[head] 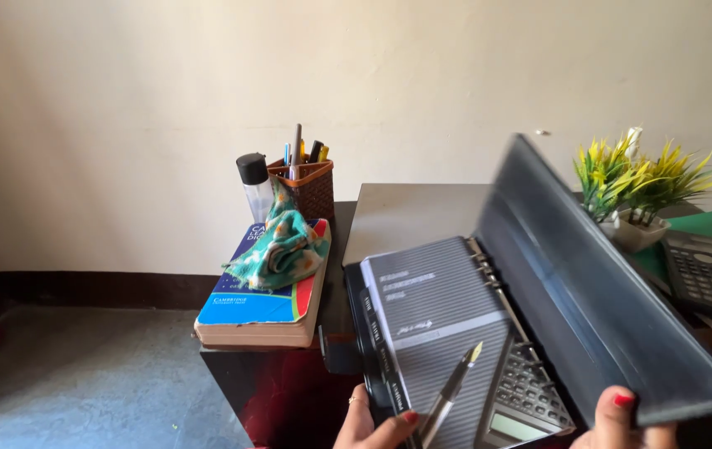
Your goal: The person wipes the covers and pages of a dictionary and a black planner with a green patterned cloth. They flip through the planner pages while wiping each section, then close the planner and place the cloth on top of the dictionary.
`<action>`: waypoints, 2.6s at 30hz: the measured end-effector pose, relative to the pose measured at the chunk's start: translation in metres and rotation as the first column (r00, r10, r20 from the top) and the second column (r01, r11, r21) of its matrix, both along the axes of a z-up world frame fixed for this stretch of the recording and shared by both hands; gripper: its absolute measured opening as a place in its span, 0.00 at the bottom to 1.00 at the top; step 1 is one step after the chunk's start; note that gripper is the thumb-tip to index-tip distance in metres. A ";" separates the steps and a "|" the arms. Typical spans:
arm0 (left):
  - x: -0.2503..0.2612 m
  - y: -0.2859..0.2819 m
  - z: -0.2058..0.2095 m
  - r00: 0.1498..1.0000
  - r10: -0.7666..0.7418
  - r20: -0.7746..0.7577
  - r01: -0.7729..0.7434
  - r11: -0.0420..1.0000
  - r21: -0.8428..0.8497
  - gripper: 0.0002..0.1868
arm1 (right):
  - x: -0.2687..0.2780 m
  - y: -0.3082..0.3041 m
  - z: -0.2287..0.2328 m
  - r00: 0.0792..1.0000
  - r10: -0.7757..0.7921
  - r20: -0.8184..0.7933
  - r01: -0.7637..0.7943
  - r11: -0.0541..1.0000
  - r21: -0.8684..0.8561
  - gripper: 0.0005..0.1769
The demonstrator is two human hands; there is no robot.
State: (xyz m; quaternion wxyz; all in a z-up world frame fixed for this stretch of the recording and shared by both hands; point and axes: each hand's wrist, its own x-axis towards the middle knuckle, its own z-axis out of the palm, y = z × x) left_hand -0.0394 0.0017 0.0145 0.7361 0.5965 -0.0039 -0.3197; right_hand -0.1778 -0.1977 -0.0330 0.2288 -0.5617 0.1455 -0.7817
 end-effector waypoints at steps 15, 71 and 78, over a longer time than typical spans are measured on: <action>0.012 -0.044 -0.001 0.961 0.002 -0.276 -0.175 0.779 -0.603 0.28 | -0.008 -0.062 0.151 0.975 0.214 -0.066 -0.184 0.935 0.304 0.11; 0.179 -0.137 0.124 0.487 0.186 0.853 -0.117 0.982 -0.147 0.33 | 0.060 -0.006 0.146 0.860 -0.061 -0.506 -0.090 0.959 -0.269 0.48; 0.176 -0.128 0.166 0.417 0.011 0.909 -0.258 0.960 0.107 0.31 | 0.054 -0.012 0.101 0.437 -0.465 -0.770 -0.299 0.733 -0.612 0.62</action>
